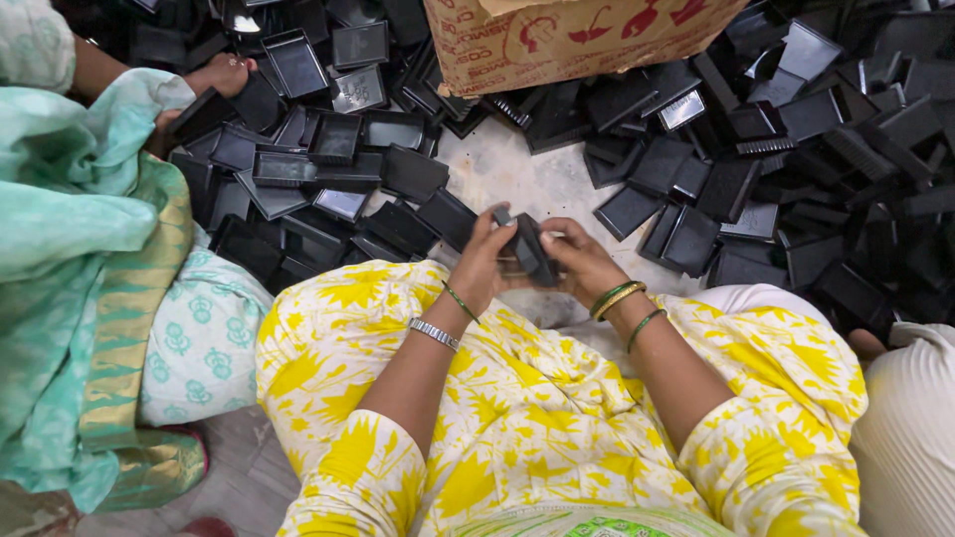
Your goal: The person sits on the floor and repeatedly picks up small black plastic trays and combs, snaps them together, and places the assembled units aside. The hands work continuously from a large pile of parts, handling items one at a time.
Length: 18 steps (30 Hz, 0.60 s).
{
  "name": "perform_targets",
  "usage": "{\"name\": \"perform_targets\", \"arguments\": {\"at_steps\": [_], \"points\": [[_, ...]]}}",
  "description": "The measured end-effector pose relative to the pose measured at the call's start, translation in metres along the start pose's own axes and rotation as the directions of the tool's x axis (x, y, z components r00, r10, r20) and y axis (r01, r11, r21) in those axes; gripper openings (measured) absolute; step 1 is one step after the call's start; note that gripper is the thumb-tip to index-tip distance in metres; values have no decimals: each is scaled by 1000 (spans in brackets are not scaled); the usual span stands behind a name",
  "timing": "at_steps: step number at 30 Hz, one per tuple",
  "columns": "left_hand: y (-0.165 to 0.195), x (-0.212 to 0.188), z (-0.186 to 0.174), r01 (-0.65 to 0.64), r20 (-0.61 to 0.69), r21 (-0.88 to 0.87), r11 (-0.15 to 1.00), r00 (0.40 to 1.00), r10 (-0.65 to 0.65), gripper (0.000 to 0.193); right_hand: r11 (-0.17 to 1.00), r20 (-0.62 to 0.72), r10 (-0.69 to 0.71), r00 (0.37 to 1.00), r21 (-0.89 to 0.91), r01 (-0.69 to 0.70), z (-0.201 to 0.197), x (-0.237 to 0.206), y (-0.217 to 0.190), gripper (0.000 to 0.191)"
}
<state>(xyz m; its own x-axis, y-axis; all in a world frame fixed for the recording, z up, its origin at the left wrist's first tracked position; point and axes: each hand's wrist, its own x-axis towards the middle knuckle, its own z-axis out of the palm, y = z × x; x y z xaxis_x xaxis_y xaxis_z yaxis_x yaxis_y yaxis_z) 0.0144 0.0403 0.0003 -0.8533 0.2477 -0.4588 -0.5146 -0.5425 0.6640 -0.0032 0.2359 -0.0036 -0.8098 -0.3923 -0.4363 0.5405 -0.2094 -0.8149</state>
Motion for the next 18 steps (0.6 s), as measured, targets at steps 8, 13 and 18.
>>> {"name": "perform_targets", "arguments": {"at_steps": [8, 13, 18], "points": [[-6, 6, -5, -208, -125, 58, 976, 969, 214, 69, 988, 107, -51, 993, 149, 35, -3, -2, -8, 53], [-18, 14, -15, -88, -65, 102, 991, 993, 95, 76, 996, 121, -61, 991, -62, 69, 4, -6, 4, 63], [-26, 29, -22, -229, -30, 170, 958, 971, 238, 64, 815, 211, -344, 915, -416, 403, 8, -16, 6, 64]]}}
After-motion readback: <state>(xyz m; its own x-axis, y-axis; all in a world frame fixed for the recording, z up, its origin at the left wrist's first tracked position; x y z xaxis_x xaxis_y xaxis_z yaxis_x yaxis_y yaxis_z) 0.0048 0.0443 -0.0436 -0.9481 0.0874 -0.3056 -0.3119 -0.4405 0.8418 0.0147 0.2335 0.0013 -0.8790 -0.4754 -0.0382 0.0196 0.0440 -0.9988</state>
